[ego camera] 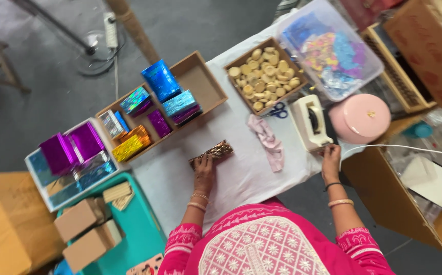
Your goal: Wrapping wooden toys and blocks and packing them into boxes.
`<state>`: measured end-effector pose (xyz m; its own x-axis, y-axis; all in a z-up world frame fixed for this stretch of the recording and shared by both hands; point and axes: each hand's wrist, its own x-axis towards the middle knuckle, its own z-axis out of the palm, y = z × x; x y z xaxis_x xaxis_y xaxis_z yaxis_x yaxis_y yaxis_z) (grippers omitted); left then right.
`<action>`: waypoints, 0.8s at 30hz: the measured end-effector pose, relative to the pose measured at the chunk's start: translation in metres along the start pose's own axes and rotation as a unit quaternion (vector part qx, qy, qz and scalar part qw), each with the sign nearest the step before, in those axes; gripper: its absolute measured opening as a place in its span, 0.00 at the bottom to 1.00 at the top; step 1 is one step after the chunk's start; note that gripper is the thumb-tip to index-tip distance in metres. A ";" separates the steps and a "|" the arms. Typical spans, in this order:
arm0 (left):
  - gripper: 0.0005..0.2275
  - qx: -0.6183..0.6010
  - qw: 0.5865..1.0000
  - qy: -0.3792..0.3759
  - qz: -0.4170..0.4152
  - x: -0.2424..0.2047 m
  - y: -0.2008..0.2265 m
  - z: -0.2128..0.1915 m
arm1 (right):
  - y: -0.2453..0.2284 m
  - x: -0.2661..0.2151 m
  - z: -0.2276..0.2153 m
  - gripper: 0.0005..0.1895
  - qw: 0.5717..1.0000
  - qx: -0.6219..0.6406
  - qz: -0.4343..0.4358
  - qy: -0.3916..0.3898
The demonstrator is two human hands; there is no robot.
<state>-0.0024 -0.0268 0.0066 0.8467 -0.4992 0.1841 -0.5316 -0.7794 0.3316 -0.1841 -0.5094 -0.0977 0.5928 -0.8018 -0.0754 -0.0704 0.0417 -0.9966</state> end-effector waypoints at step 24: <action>0.23 -0.042 0.999 -0.008 -0.033 0.000 0.009 -0.005 | -0.028 -0.096 0.085 0.03 0.981 -0.142 0.025 -0.129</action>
<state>-0.0072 -0.0315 0.0137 0.8790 -0.4545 0.1438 -0.4703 -0.7771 0.4183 -0.1709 -0.3830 -0.0656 0.7636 -0.6238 -0.1669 -0.3044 -0.1198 -0.9450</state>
